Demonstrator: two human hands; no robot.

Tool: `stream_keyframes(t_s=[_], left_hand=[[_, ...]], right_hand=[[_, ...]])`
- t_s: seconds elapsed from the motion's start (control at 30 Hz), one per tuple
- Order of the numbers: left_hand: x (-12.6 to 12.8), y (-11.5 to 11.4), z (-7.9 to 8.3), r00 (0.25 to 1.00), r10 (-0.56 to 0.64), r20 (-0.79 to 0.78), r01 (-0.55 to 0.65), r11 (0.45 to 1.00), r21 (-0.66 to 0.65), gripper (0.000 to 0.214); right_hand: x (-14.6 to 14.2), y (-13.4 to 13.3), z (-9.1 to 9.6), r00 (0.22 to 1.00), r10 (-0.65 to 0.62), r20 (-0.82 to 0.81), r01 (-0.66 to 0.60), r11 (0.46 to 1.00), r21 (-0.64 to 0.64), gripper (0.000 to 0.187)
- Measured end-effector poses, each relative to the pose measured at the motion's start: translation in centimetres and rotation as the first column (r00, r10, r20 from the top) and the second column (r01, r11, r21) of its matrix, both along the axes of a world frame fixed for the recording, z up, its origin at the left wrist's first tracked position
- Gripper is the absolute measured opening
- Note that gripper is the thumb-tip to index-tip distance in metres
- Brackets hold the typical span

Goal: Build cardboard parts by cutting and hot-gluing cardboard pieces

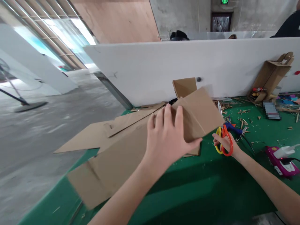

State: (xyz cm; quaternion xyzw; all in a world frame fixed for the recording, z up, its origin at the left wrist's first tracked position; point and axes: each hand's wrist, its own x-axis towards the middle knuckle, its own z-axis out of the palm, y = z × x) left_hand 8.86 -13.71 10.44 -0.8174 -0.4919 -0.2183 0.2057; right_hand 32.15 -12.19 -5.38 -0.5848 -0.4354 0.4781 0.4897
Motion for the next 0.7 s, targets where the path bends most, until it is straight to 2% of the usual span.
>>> stream_keyframes(t_s=[0.1, 0.23, 0.4, 0.53, 0.6, 0.7], left_hand=[[-1.4, 3.1, -0.8, 0.996, 0.084, -0.042, -0.084, 0.996, 0.016, 0.103], [-2.0, 5.0, -1.3, 0.993, 0.118, 0.026, -0.119, 0.991, 0.058, 0.102], [-2.4, 4.8, -0.5, 0.983, 0.131, 0.125, -0.143, 0.985, 0.092, 0.103], [-2.3, 4.2, -0.2, 0.979, 0.113, 0.172, -0.132, 0.986, 0.104, 0.102], [-2.0, 4.1, -0.3, 0.979, 0.107, 0.175, -0.125, 0.988, 0.095, 0.102], [-1.6, 4.2, -0.6, 0.982, 0.09, 0.164, -0.106, 0.99, 0.095, 0.103]], right_hand=[[0.5, -0.3, 0.7, 0.993, -0.002, 0.119, -0.006, 0.998, 0.064, 0.04], [1.5, -0.5, 0.8, 0.976, 0.029, 0.217, -0.074, 0.977, 0.202, 0.04], [2.3, -0.6, 0.5, 0.914, 0.132, 0.384, -0.274, 0.898, 0.344, 0.034], [1.9, -1.2, 1.3, 0.815, 0.19, 0.548, -0.427, 0.835, 0.346, 0.033], [1.4, -1.5, 1.6, 0.778, 0.192, 0.598, -0.46, 0.823, 0.333, 0.033], [0.6, -1.8, 1.7, 0.772, 0.189, 0.608, -0.465, 0.819, 0.336, 0.029]])
